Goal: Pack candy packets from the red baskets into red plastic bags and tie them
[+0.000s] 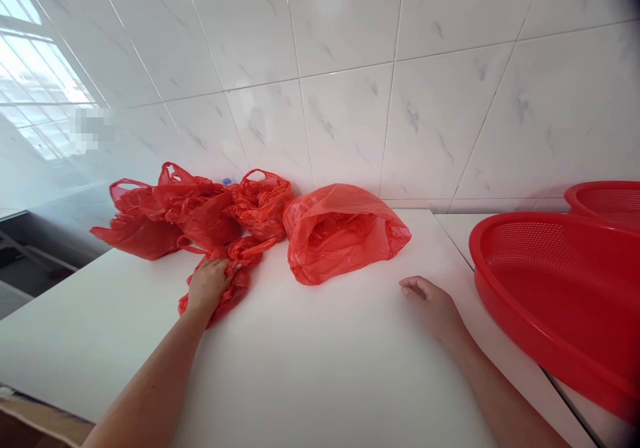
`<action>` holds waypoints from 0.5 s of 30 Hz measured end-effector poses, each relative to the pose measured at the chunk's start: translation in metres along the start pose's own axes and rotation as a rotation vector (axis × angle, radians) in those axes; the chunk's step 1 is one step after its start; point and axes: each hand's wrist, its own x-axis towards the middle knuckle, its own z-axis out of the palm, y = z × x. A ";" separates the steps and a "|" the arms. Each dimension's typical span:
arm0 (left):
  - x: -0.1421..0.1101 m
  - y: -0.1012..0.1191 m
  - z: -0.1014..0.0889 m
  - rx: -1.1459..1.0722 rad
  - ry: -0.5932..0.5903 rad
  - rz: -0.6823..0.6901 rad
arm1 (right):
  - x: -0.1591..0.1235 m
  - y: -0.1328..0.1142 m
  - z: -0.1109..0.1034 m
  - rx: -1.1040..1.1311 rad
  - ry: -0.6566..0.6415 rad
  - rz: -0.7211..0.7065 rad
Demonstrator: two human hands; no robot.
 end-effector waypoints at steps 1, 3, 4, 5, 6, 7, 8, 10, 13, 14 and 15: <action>-0.003 -0.003 -0.001 0.025 0.000 -0.011 | 0.000 0.000 0.000 0.002 -0.002 -0.001; -0.008 -0.009 -0.004 0.076 -0.008 -0.064 | -0.002 -0.001 -0.001 0.001 -0.003 -0.001; -0.010 -0.012 -0.006 0.097 -0.016 -0.096 | -0.002 -0.002 -0.001 0.002 -0.006 -0.001; -0.012 -0.016 -0.009 0.116 -0.026 -0.128 | -0.003 -0.002 -0.001 0.004 -0.010 -0.002; -0.013 -0.019 -0.013 0.131 -0.034 -0.161 | -0.003 -0.003 -0.001 0.008 -0.013 -0.003; -0.013 -0.023 -0.018 0.143 -0.038 -0.191 | -0.003 -0.003 -0.001 0.011 -0.016 -0.002; -0.014 -0.026 -0.024 0.153 -0.037 -0.219 | -0.003 -0.003 -0.001 0.013 -0.018 -0.001; -0.014 -0.031 -0.037 0.174 -0.014 -0.282 | -0.003 -0.003 -0.001 0.010 -0.013 0.002; -0.012 -0.036 -0.057 0.201 0.048 -0.354 | -0.002 -0.002 0.000 0.003 -0.010 0.005; -0.011 -0.037 -0.064 0.209 0.065 -0.370 | -0.002 -0.001 0.000 0.004 -0.009 0.006; -0.010 -0.039 -0.070 0.222 0.079 -0.382 | -0.002 -0.001 0.000 0.006 -0.009 0.006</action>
